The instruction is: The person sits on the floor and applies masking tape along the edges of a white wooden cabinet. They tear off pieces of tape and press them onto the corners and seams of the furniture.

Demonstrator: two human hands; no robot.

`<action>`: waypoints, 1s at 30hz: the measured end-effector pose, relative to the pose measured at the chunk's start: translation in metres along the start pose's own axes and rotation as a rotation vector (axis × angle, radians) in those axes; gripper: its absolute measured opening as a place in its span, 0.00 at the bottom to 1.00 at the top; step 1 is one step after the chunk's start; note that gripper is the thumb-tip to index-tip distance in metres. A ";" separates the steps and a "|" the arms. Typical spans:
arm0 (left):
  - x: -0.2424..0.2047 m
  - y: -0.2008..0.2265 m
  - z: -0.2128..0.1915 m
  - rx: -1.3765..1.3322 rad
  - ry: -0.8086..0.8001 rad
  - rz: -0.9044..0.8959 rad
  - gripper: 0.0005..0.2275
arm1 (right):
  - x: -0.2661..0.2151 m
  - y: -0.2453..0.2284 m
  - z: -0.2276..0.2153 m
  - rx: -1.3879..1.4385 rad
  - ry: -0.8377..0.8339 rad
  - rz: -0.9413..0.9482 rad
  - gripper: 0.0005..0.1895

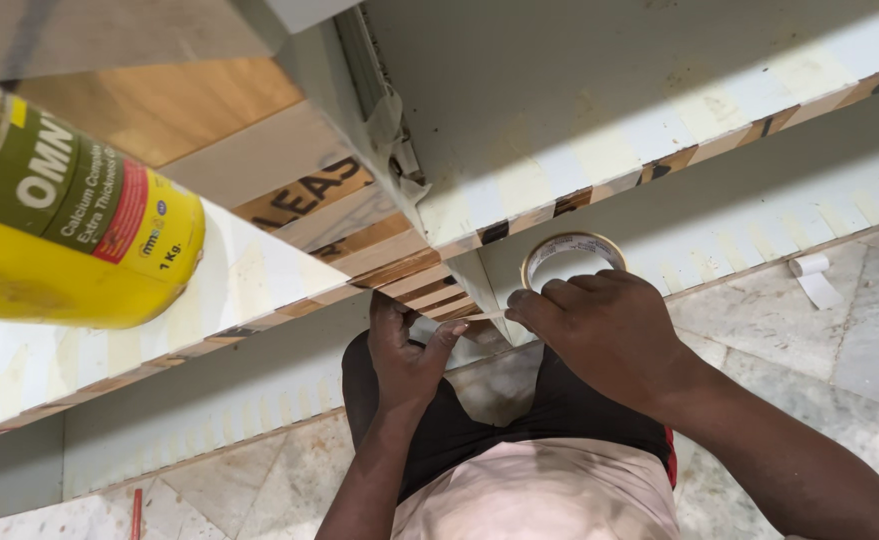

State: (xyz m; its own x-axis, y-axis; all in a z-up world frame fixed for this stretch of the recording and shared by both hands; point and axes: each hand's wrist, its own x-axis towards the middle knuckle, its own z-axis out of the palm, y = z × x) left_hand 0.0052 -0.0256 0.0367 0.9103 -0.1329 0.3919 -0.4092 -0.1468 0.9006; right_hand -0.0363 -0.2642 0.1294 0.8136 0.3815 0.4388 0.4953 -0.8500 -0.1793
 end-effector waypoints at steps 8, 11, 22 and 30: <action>0.010 0.003 -0.002 -0.054 0.014 -0.062 0.28 | 0.013 0.023 0.015 -0.003 0.039 -0.052 0.09; 0.012 0.002 -0.002 0.011 0.019 -0.020 0.29 | 0.018 0.031 0.022 -0.017 0.019 -0.050 0.07; 0.024 -0.008 -0.010 0.508 -0.033 0.318 0.36 | 0.045 0.060 0.056 0.146 0.081 -0.097 0.07; 0.010 -0.004 0.037 0.626 0.204 0.184 0.47 | 0.071 0.076 0.111 0.583 -0.279 0.358 0.21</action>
State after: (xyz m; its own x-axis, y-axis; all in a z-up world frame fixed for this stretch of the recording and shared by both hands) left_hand 0.0136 -0.0627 0.0300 0.7910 -0.0311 0.6110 -0.4610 -0.6869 0.5619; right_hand 0.0930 -0.2612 0.0494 0.9644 0.2615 0.0393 0.2033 -0.6381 -0.7426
